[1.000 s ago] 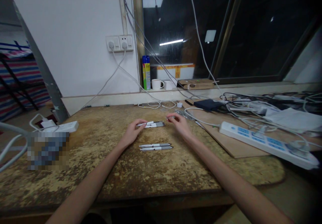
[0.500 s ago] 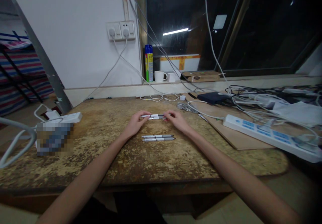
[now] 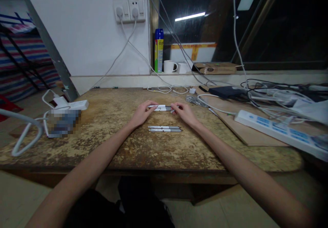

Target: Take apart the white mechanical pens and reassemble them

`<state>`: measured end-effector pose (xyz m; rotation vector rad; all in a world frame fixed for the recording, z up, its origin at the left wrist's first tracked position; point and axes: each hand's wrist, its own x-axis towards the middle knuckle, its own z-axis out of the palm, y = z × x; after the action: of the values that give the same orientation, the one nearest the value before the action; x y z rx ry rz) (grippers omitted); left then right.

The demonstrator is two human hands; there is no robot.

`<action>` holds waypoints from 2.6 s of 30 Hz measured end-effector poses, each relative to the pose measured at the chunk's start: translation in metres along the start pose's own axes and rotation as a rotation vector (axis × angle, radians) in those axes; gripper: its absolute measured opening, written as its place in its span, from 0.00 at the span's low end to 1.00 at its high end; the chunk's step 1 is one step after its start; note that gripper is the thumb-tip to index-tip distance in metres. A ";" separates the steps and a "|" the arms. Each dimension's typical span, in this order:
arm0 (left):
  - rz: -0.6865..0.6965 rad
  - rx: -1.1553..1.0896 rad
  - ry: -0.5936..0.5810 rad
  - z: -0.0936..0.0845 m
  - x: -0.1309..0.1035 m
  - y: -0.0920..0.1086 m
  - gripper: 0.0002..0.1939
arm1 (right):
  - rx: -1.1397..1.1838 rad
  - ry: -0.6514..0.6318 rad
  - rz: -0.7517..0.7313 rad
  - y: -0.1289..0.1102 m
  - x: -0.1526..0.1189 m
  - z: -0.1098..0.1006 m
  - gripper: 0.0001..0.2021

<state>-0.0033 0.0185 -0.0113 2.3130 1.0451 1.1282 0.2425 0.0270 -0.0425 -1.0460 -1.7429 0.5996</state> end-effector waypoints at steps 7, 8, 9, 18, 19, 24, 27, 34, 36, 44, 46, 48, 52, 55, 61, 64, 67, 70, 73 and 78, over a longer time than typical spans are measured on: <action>-0.016 0.006 -0.003 0.003 0.002 -0.002 0.16 | 0.011 -0.001 0.002 -0.003 -0.001 -0.001 0.24; -0.017 0.006 -0.002 0.003 0.002 -0.003 0.16 | 0.018 0.001 0.004 -0.003 0.000 -0.001 0.24; -0.018 0.005 -0.001 0.003 0.003 -0.003 0.16 | 0.026 0.003 0.006 -0.003 0.000 -0.001 0.24; -0.012 -0.007 -0.008 0.001 0.004 -0.001 0.16 | 0.068 -0.010 0.013 0.000 0.000 0.000 0.23; -0.017 -0.010 -0.014 0.001 0.003 -0.001 0.16 | 0.070 -0.015 0.013 0.000 0.000 0.000 0.23; -0.032 -0.028 -0.005 0.000 0.002 -0.002 0.16 | 0.051 -0.038 0.024 0.001 0.000 0.002 0.23; -0.030 -0.036 -0.001 0.000 0.002 -0.005 0.16 | 0.044 -0.042 0.040 0.000 -0.001 0.003 0.22; -0.049 -0.061 -0.004 0.001 0.001 -0.007 0.16 | 0.043 -0.019 0.042 -0.005 -0.005 0.002 0.23; -0.053 -0.064 -0.010 0.001 0.000 -0.006 0.16 | 0.032 -0.007 0.033 -0.005 -0.005 0.002 0.23; -0.057 -0.092 -0.031 0.003 -0.001 -0.004 0.17 | 0.049 -0.013 0.017 -0.007 -0.007 -0.001 0.21; -0.044 -0.099 -0.029 0.002 -0.001 -0.003 0.17 | 0.044 -0.018 0.023 -0.008 -0.008 -0.001 0.21; -0.038 -0.099 -0.030 0.002 -0.001 -0.003 0.16 | 0.043 -0.025 0.030 -0.009 -0.008 0.000 0.21; -0.050 -0.084 -0.012 0.002 -0.001 -0.002 0.16 | 0.035 -0.017 0.036 -0.010 -0.009 0.000 0.21; -0.052 -0.080 -0.011 0.001 0.000 -0.001 0.16 | 0.033 -0.015 0.044 -0.011 -0.008 -0.001 0.22; -0.068 -0.099 -0.048 0.000 -0.001 0.000 0.17 | 0.053 -0.015 0.039 -0.013 -0.008 -0.002 0.22; -0.070 -0.097 -0.057 -0.001 -0.001 0.000 0.17 | 0.067 -0.011 0.033 -0.012 -0.008 -0.001 0.22; -0.076 -0.090 -0.062 -0.001 -0.002 0.001 0.17 | 0.058 -0.012 0.033 -0.011 -0.008 -0.001 0.22; -0.086 -0.094 -0.070 0.000 -0.003 0.000 0.17 | 0.061 -0.015 0.030 -0.011 -0.008 -0.001 0.22; -0.089 -0.110 -0.078 0.000 -0.003 -0.001 0.17 | 0.076 -0.022 0.027 -0.011 -0.008 -0.001 0.23; -0.078 -0.128 -0.077 0.002 -0.002 -0.001 0.16 | 0.068 -0.019 0.044 -0.011 -0.009 -0.002 0.22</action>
<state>-0.0034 0.0174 -0.0144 2.1786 0.9958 1.0369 0.2416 0.0135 -0.0377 -1.0361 -1.7085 0.6937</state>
